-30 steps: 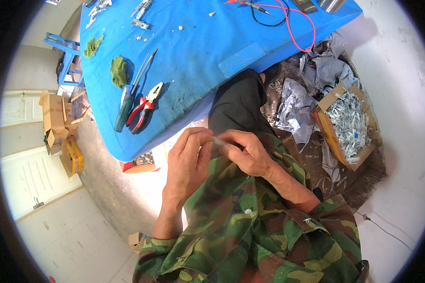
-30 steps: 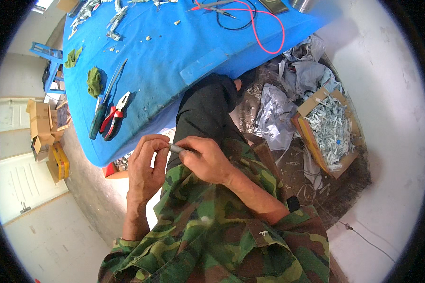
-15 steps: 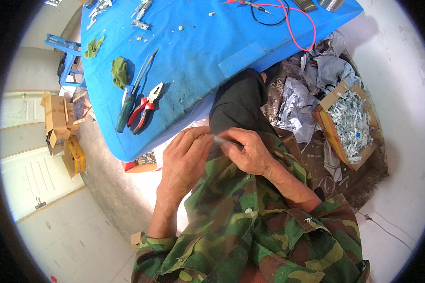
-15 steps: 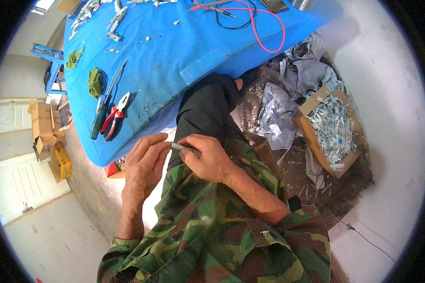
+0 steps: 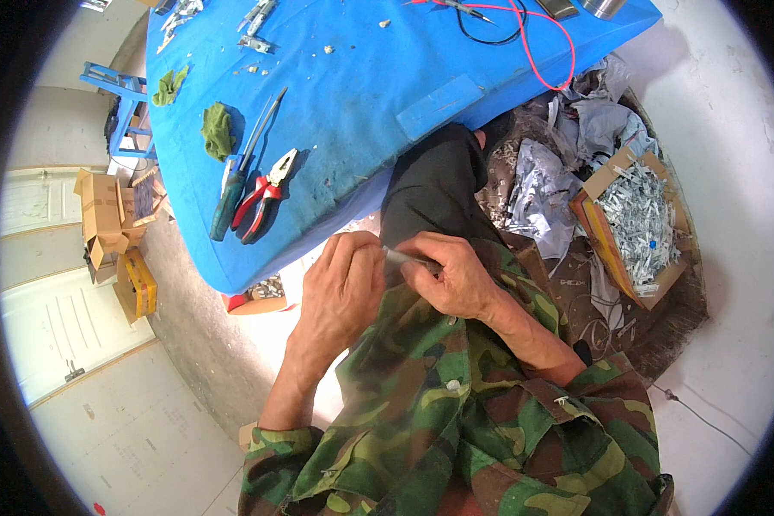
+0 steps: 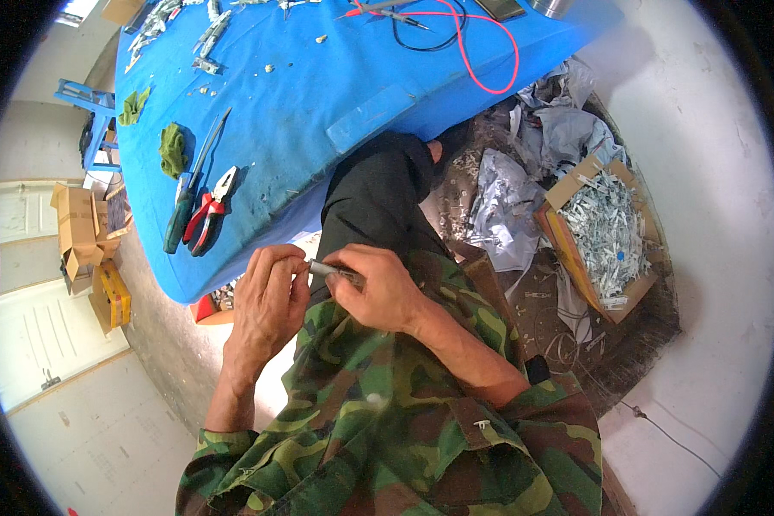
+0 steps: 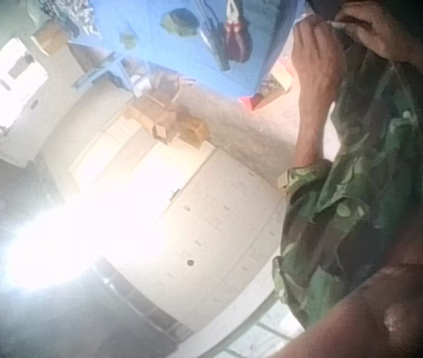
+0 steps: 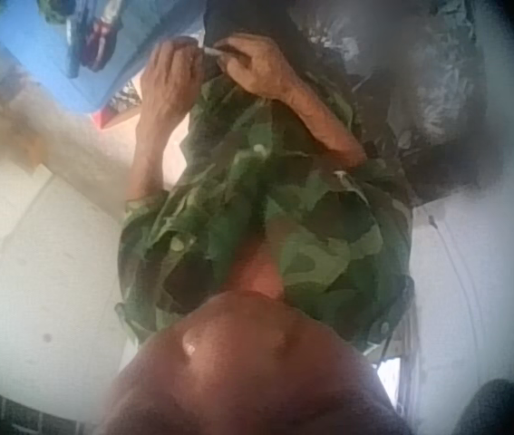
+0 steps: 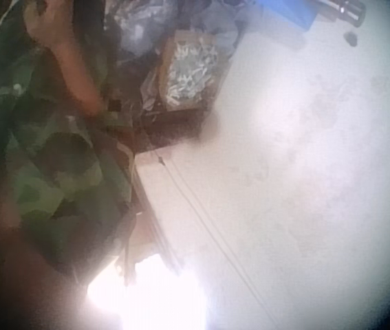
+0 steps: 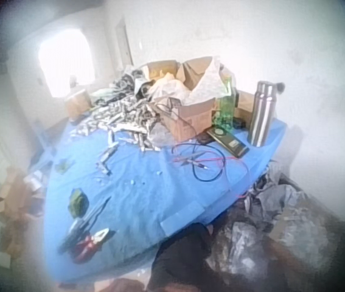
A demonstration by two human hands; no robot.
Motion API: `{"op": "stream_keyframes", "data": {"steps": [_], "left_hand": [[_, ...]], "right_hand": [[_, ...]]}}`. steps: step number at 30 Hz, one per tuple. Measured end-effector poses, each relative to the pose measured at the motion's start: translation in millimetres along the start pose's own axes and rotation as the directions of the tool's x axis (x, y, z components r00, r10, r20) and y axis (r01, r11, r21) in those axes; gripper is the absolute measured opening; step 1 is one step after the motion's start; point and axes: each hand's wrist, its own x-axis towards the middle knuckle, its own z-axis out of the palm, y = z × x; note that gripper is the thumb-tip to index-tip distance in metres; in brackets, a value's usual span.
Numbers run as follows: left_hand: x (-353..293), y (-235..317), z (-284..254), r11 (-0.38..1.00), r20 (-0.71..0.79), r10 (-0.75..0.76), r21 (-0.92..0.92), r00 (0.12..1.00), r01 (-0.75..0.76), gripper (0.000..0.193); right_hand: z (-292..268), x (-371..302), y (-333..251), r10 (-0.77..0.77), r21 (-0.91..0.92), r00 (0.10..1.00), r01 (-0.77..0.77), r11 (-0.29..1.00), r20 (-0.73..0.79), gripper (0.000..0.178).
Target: The person uses a screwdriver to pry open a metal electronic component and then uses pliers to manipulate the internal wires and connectors.
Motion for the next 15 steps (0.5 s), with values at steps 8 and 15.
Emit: {"op": "stream_keyframes", "data": {"steps": [8,15], "left_hand": [[-9,-19,13,0.992,-0.13,-0.068,0.097,0.989,0.081,0.021],[-8,-4,-3,0.968,-0.103,-0.206,-0.166,0.973,0.188,0.016]], "right_hand": [[2,-3,9,-0.102,-0.111,0.992,0.094,0.989,-0.075,0.024],[-2,-1,13,0.027,0.049,0.996,-0.023,0.999,-0.081,0.027]]}}
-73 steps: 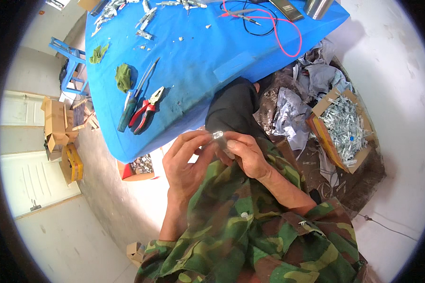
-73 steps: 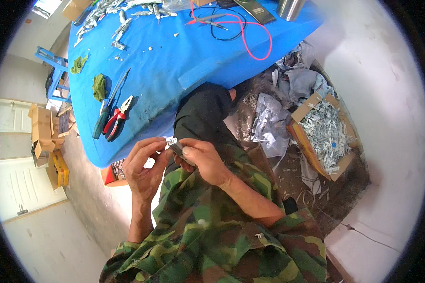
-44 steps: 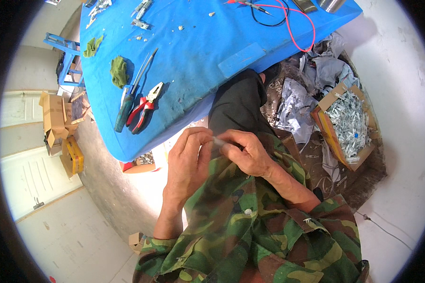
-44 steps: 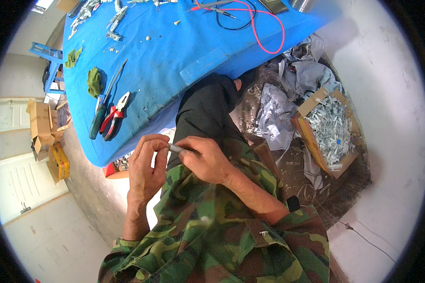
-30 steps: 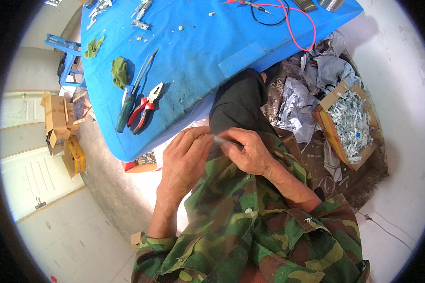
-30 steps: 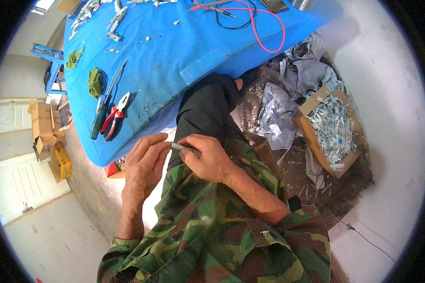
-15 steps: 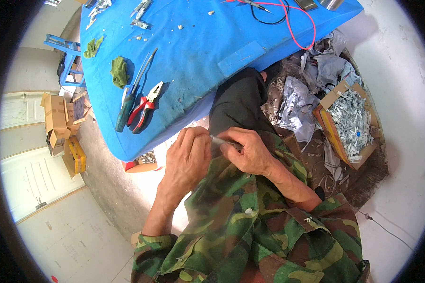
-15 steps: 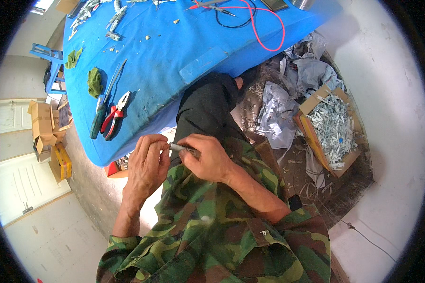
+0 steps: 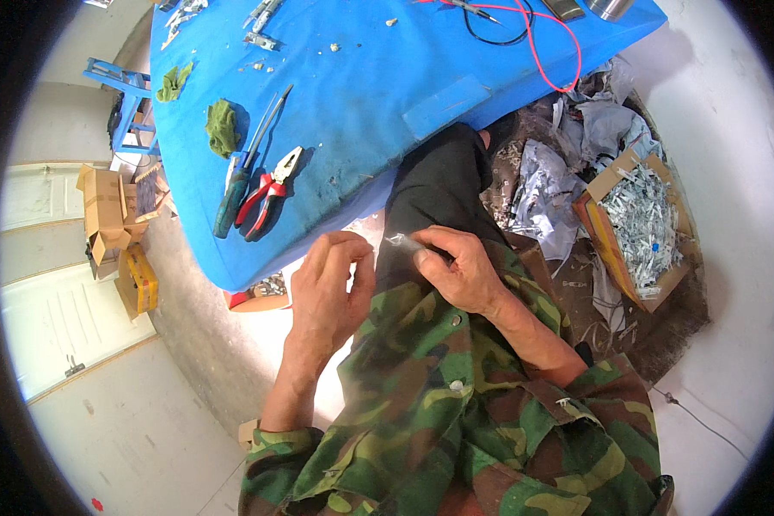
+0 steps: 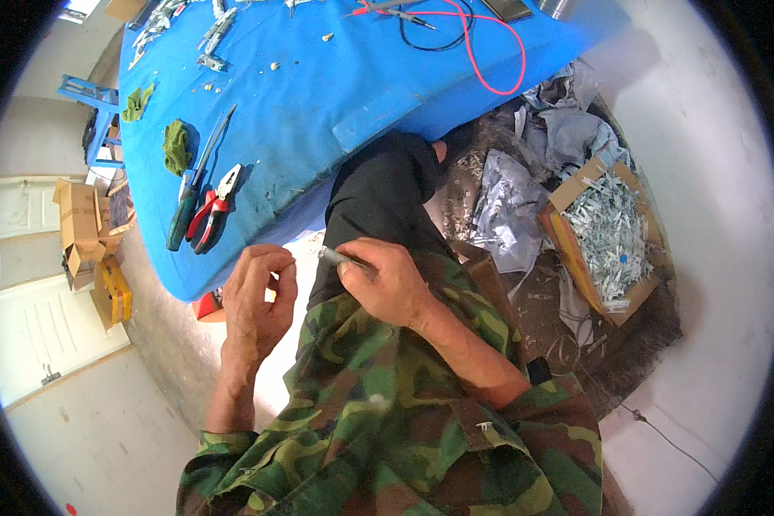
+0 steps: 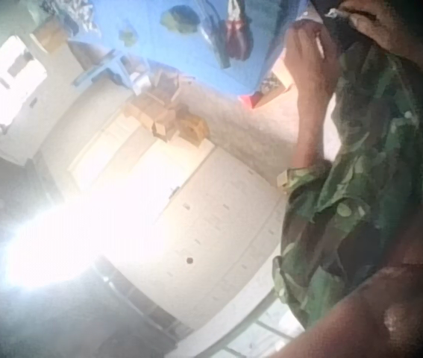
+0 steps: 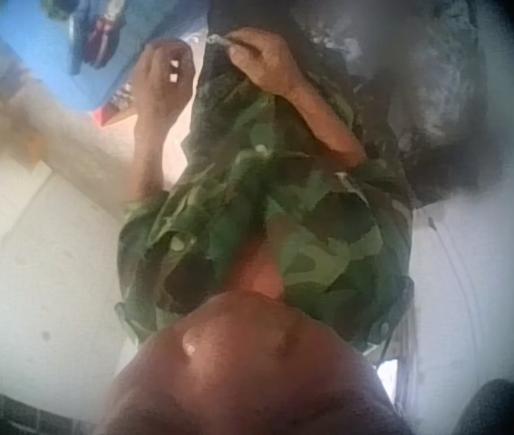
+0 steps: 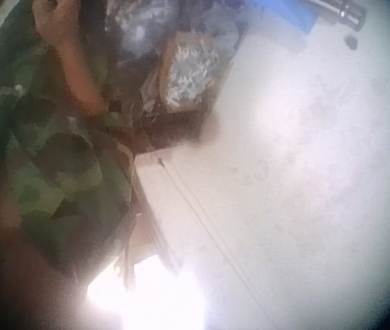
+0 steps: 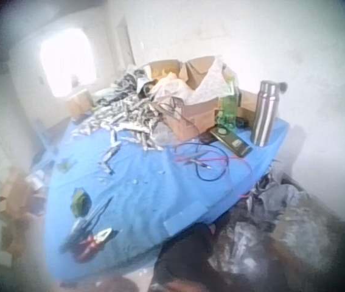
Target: The person uses a screwdriver to pry open a metal electronic component and then uses pliers to manipulate the internal wires and connectors.
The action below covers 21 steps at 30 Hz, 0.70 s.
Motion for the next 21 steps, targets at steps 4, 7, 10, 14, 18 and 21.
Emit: {"op": "stream_keyframes", "data": {"steps": [4,7,10,14,18,21], "left_hand": [[-2,4,5,0.996,0.064,-0.077,-0.046,0.995,0.08,0.018],[-1,2,9,0.998,0.02,-0.019,-0.062,1.0,0.02,0.019],[1,0,9,0.998,0.023,0.053,-0.046,0.998,-0.052,0.021],[5,-6,2,0.995,0.111,0.097,-0.047,0.989,-0.093,0.02],[8,-5,-3,0.994,0.168,0.092,-0.078,0.981,-0.08,0.017],[8,-4,-4,0.994,0.191,0.098,-0.054,0.977,-0.09,0.016]], "right_hand": [[1,-1,-5,0.044,0.053,0.999,-0.045,0.998,0.019,0.025],[0,-1,-3,0.019,0.035,0.999,-0.02,0.999,0.026,0.024],[1,0,-4,0.003,0.015,0.999,-0.004,1.0,0.043,0.024],[1,0,0,-0.057,-0.02,0.997,0.058,0.998,0.051,0.023],[0,0,1,-0.068,-0.057,0.995,0.073,0.996,0.076,0.024],[2,0,1,-0.05,-0.04,0.995,0.054,0.998,0.081,0.023]]}}
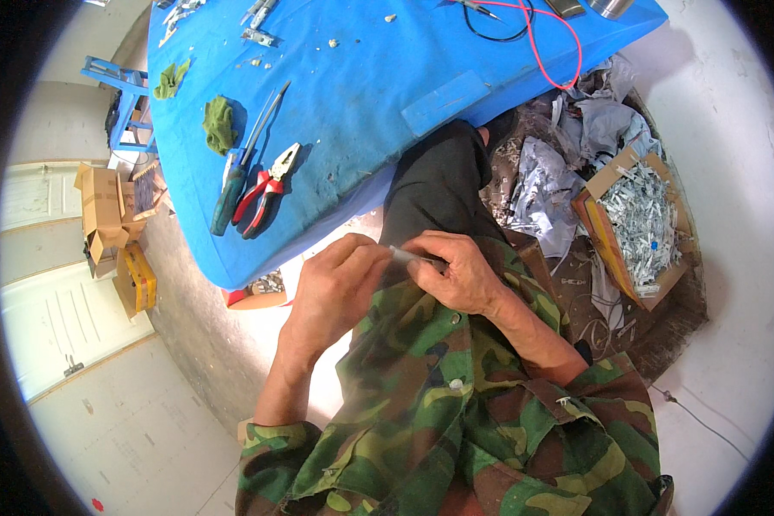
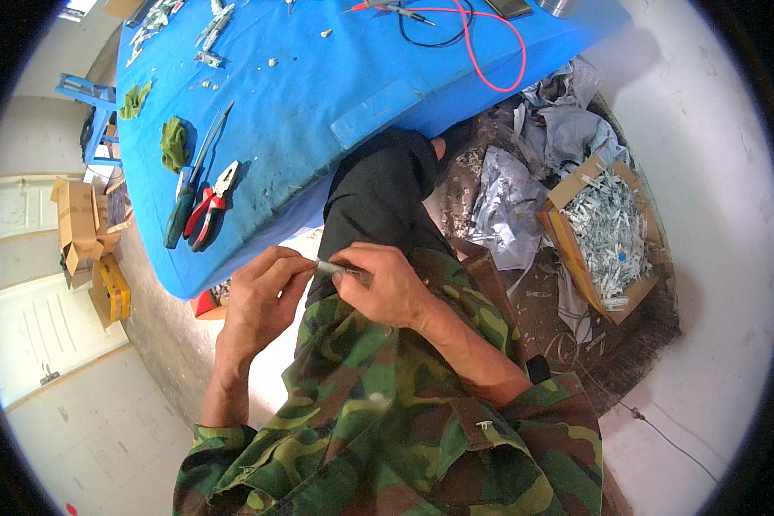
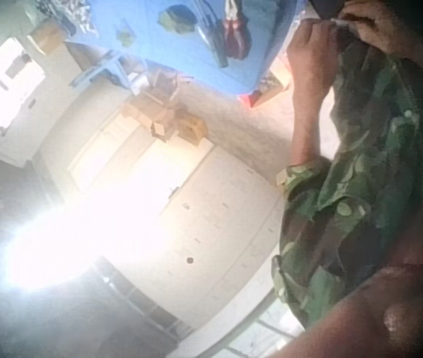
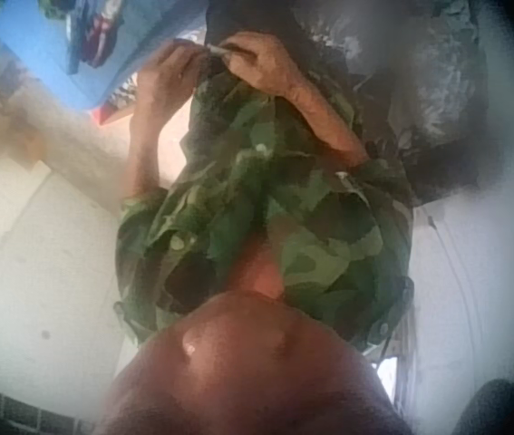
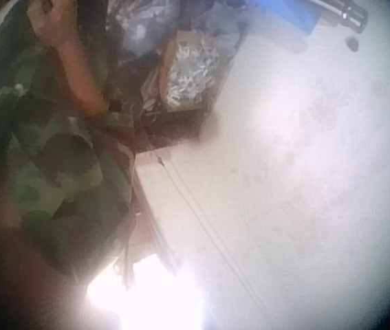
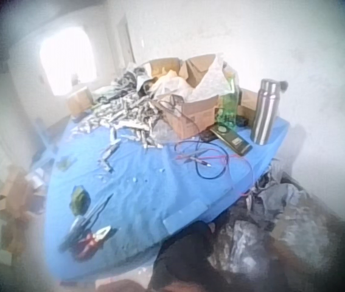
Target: The person uses a screwdriver to pry open a metal electronic component and then uses pliers to manipulate the internal wires and connectors.
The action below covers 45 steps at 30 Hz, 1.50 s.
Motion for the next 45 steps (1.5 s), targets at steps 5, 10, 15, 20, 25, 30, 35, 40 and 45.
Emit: {"op": "stream_keyframes", "data": {"steps": [5,10,15,20,25,30,35,40,45], "left_hand": [[0,3,-1,0.987,0.029,0.059,0.149,0.998,-0.062,0.017],[0,1,5,0.955,0.044,0.145,0.257,0.989,-0.151,0.017],[-7,-5,14,0.952,-0.004,0.142,0.275,0.99,-0.135,0.017],[-11,-1,25,0.961,-0.121,0.116,0.263,0.986,-0.08,0.018],[-16,1,32,0.966,-0.193,0.04,0.257,0.98,0.012,0.02],[-19,-2,33,0.973,-0.242,-0.022,0.217,0.97,0.077,0.019],[-25,-35,-4,0.924,-0.429,-0.182,0.233,0.885,0.303,0.018],[-22,-5,3,0.979,-0.34,-0.184,0.023,0.922,0.203,0.015],[-22,4,9,0.952,-0.289,-0.297,-0.167,0.91,0.258,0.01]], "right_hand": [[2,1,0,0.005,-0.038,1.0,-0.005,0.999,0.011,0.022],[3,0,2,-0.034,-0.088,0.999,0.033,0.996,-0.01,0.022],[6,0,5,-0.105,-0.133,0.993,0.097,0.986,-0.049,0.023],[9,-1,9,-0.175,-0.203,0.98,0.154,0.967,-0.09,0.024],[9,-3,5,-0.177,-0.228,0.98,0.153,0.962,-0.09,0.025],[10,-3,6,-0.24,-0.286,0.966,0.204,0.936,-0.099,0.025],[4,-13,6,-0.199,-0.203,0.974,0.174,0.964,-0.107,0.024],[2,-9,5,0.031,0.056,0.994,-0.025,0.998,-0.107,0.026],[1,-15,9,0.214,0.319,0.977,-0.197,0.927,-0.016,0.028]]}}
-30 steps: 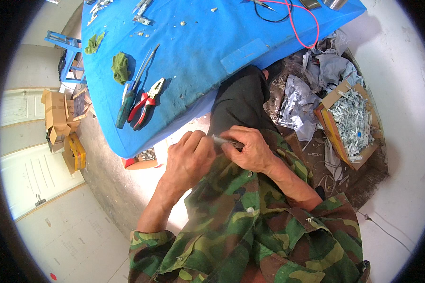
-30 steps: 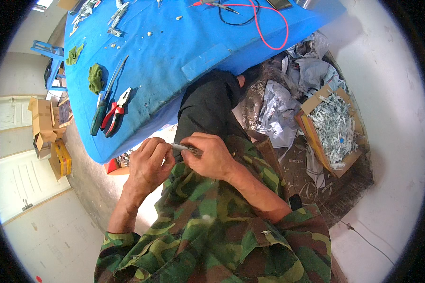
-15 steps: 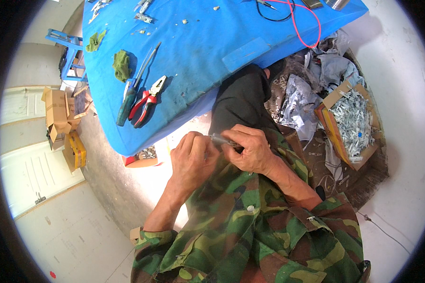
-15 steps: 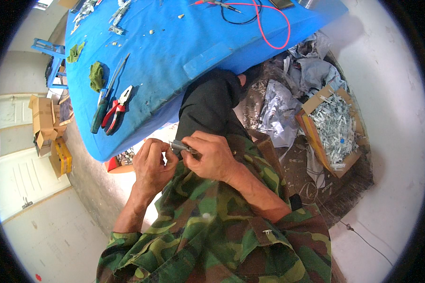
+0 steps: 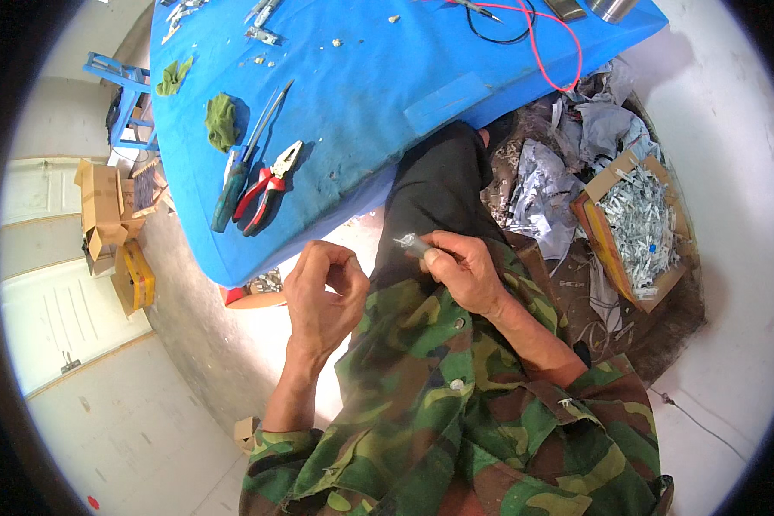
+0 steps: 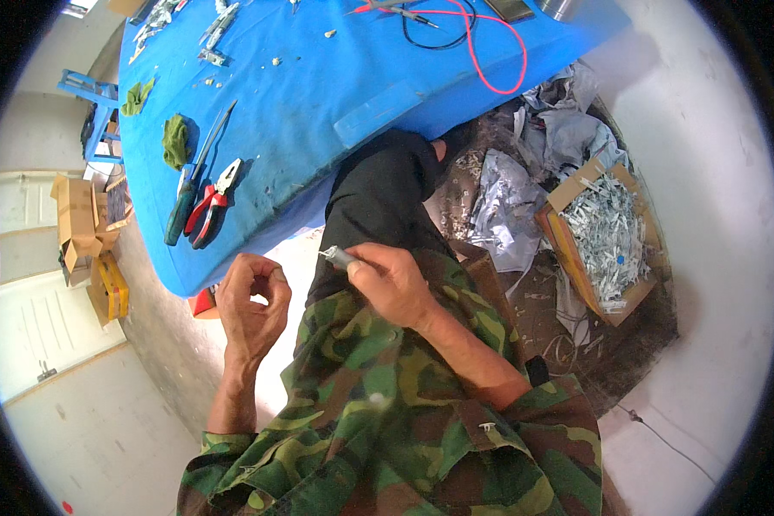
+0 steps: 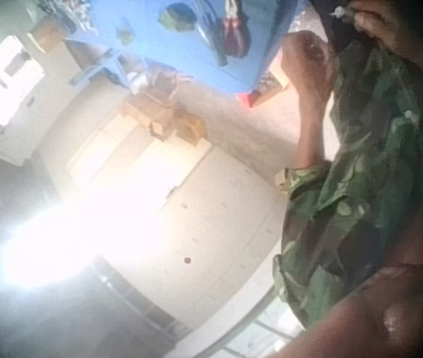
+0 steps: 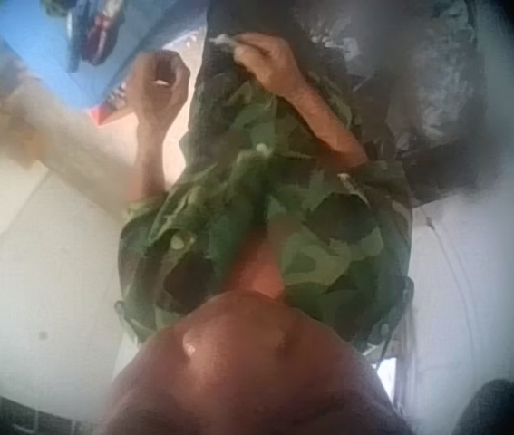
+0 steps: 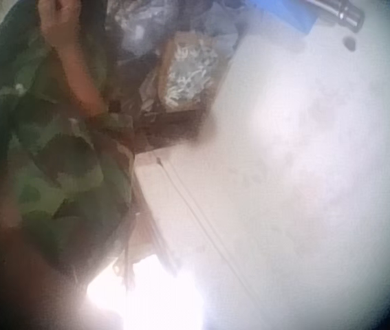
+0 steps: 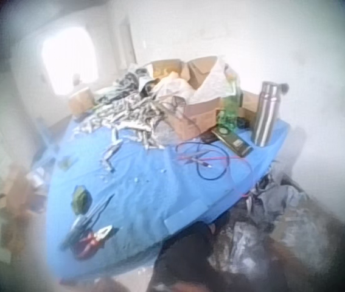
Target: The person uses a screwdriver to pry open a metal electronic component and then uses pliers to manipulate the internal wires and connectors.
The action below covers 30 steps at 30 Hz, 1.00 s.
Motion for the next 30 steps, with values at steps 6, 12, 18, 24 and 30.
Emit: {"op": "stream_keyframes", "data": {"steps": [6,12,18,24,30], "left_hand": [[-2,0,-1,0.989,0.042,-0.122,-0.079,0.992,0.125,0.007],[-5,-2,0,0.996,0.07,-0.092,0.022,0.993,0.09,0.009],[0,14,2,0.996,0.045,0.056,0.064,0.997,-0.059,0.015],[1,18,3,0.984,0.11,0.133,0.102,0.985,-0.145,0.019],[6,16,0,0.951,0.164,0.228,0.176,0.96,-0.256,0.015]], "right_hand": [[0,-1,-6,0.079,0.179,0.995,-0.088,0.98,0.055,0.029],[-1,1,-9,0.051,0.23,0.994,-0.071,0.971,0.093,0.03],[3,4,-11,-0.131,-0.093,0.99,0.136,0.986,0.059,0.028],[7,7,-15,-0.171,-0.281,0.983,0.181,0.942,0.06,0.026],[11,8,-13,-0.285,-0.384,0.956,0.288,0.877,0.067,0.024]]}}
